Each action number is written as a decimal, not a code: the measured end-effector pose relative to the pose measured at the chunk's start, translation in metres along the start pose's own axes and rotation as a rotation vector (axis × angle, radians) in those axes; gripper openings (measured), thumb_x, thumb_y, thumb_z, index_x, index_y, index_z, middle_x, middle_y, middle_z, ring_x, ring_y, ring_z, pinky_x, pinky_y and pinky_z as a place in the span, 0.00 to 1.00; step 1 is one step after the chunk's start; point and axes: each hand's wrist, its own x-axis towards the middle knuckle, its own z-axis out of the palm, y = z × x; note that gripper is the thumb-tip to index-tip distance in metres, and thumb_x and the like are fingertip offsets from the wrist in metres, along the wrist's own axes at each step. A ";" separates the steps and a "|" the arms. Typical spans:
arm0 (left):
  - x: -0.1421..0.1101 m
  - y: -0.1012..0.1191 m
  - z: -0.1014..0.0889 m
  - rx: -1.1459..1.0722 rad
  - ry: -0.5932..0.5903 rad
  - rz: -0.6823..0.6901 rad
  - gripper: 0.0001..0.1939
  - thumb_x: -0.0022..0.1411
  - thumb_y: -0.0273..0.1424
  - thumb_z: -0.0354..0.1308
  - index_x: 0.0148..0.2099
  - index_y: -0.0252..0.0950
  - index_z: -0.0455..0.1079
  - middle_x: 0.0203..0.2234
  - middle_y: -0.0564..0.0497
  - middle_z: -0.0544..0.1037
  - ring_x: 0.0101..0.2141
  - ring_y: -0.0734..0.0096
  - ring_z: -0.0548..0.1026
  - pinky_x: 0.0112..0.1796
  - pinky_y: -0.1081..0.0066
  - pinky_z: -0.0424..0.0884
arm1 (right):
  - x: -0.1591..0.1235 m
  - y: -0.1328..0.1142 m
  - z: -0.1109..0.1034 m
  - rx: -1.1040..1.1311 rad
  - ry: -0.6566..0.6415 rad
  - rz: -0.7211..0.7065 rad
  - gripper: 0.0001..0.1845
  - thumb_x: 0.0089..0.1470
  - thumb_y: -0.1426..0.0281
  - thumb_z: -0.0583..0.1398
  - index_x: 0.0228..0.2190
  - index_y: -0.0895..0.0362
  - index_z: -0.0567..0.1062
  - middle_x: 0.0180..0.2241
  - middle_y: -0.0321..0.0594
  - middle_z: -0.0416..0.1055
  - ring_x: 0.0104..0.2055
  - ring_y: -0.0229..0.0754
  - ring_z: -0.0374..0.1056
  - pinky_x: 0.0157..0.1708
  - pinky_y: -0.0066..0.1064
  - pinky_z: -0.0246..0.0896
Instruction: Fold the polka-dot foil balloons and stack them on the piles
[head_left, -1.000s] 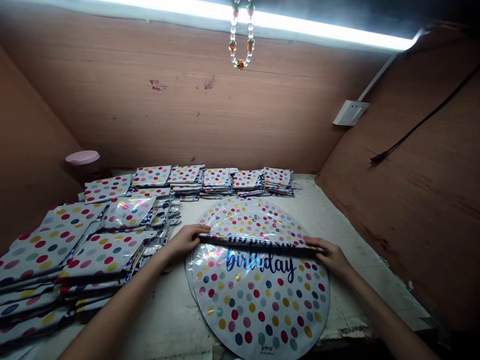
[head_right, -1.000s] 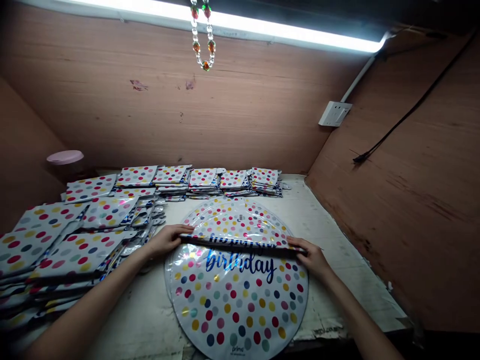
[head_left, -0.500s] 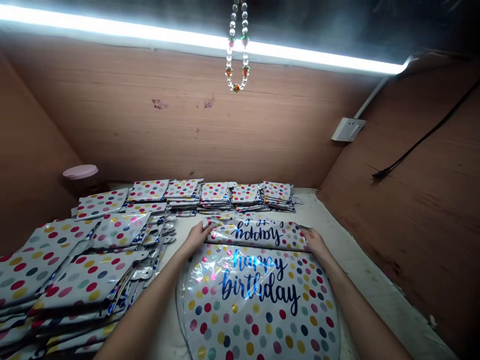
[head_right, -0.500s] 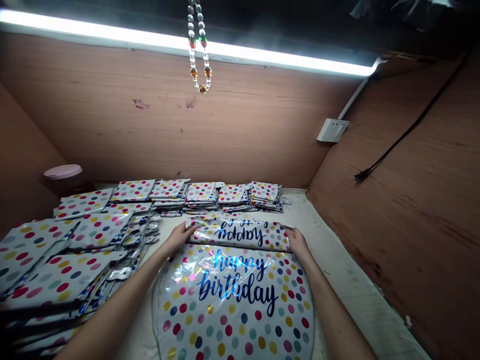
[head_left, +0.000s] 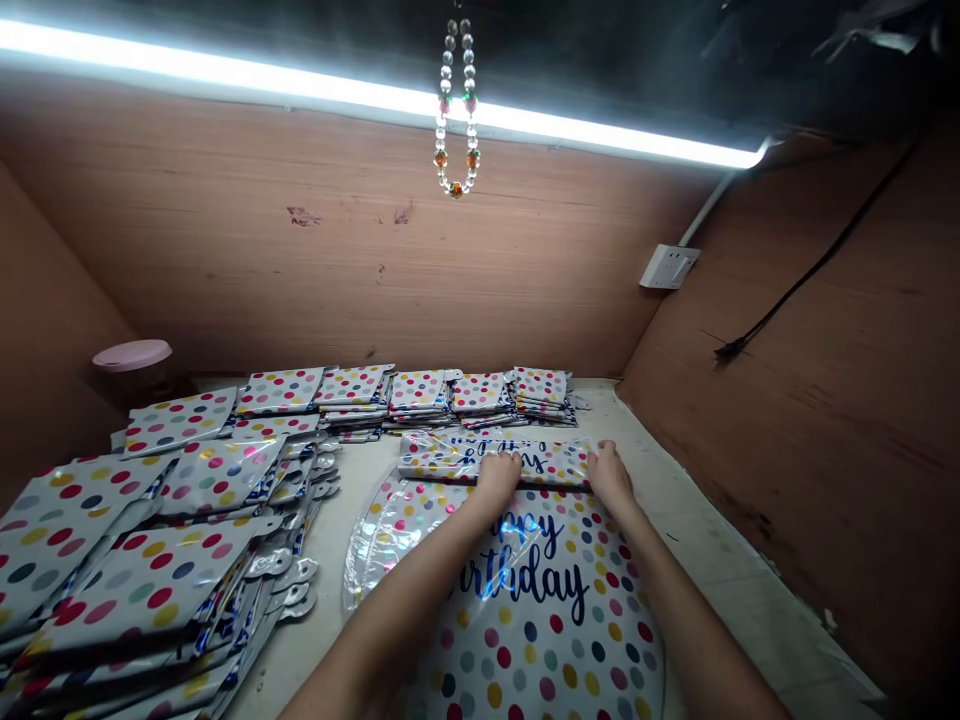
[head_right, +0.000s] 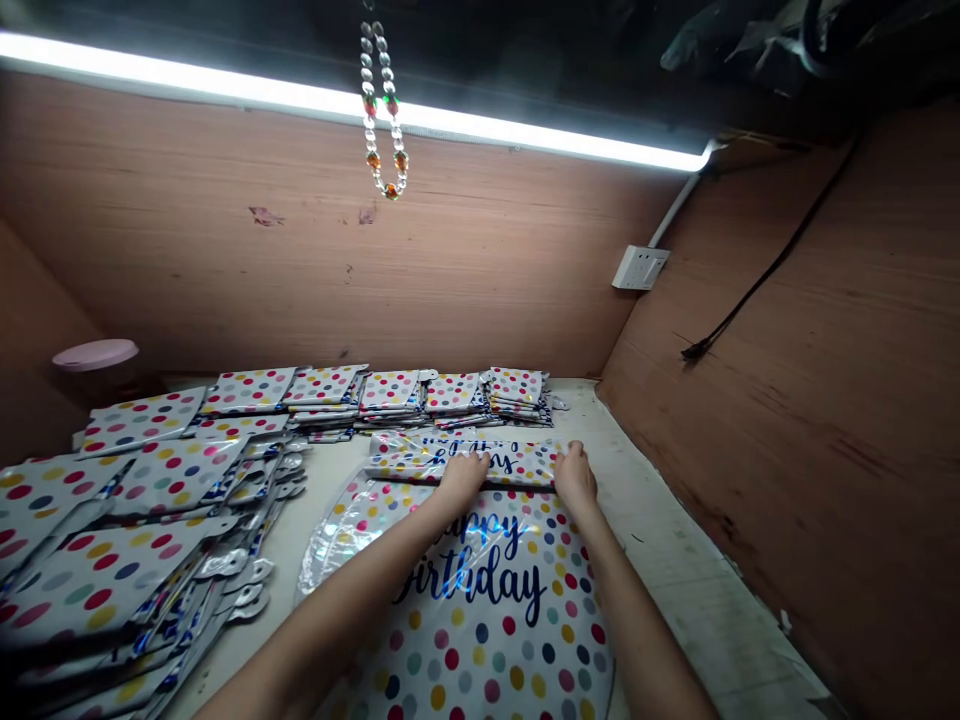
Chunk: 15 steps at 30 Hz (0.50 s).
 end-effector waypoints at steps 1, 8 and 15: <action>0.003 -0.001 -0.008 -0.011 0.015 -0.015 0.18 0.63 0.34 0.57 0.53 0.32 0.65 0.47 0.43 0.72 0.44 0.61 0.73 0.44 0.58 0.72 | -0.019 0.002 -0.004 0.005 0.068 -0.007 0.19 0.62 0.69 0.47 0.53 0.61 0.62 0.51 0.58 0.63 0.52 0.54 0.62 0.48 0.45 0.59; -0.037 -0.033 -0.126 -0.099 0.389 -0.042 0.19 0.68 0.25 0.44 0.60 0.35 0.61 0.46 0.41 0.75 0.48 0.57 0.73 0.47 0.59 0.67 | -0.133 0.040 0.023 0.236 0.017 -0.486 0.13 0.58 0.62 0.52 0.42 0.53 0.70 0.44 0.46 0.68 0.49 0.52 0.64 0.49 0.47 0.61; -0.133 -0.050 -0.147 -0.348 0.604 0.684 0.17 0.68 0.28 0.45 0.56 0.39 0.67 0.50 0.50 0.75 0.54 0.64 0.69 0.56 0.58 0.60 | -0.162 0.030 0.015 0.422 0.044 -0.432 0.37 0.49 0.56 0.63 0.56 0.58 0.61 0.57 0.54 0.58 0.62 0.61 0.50 0.58 0.58 0.50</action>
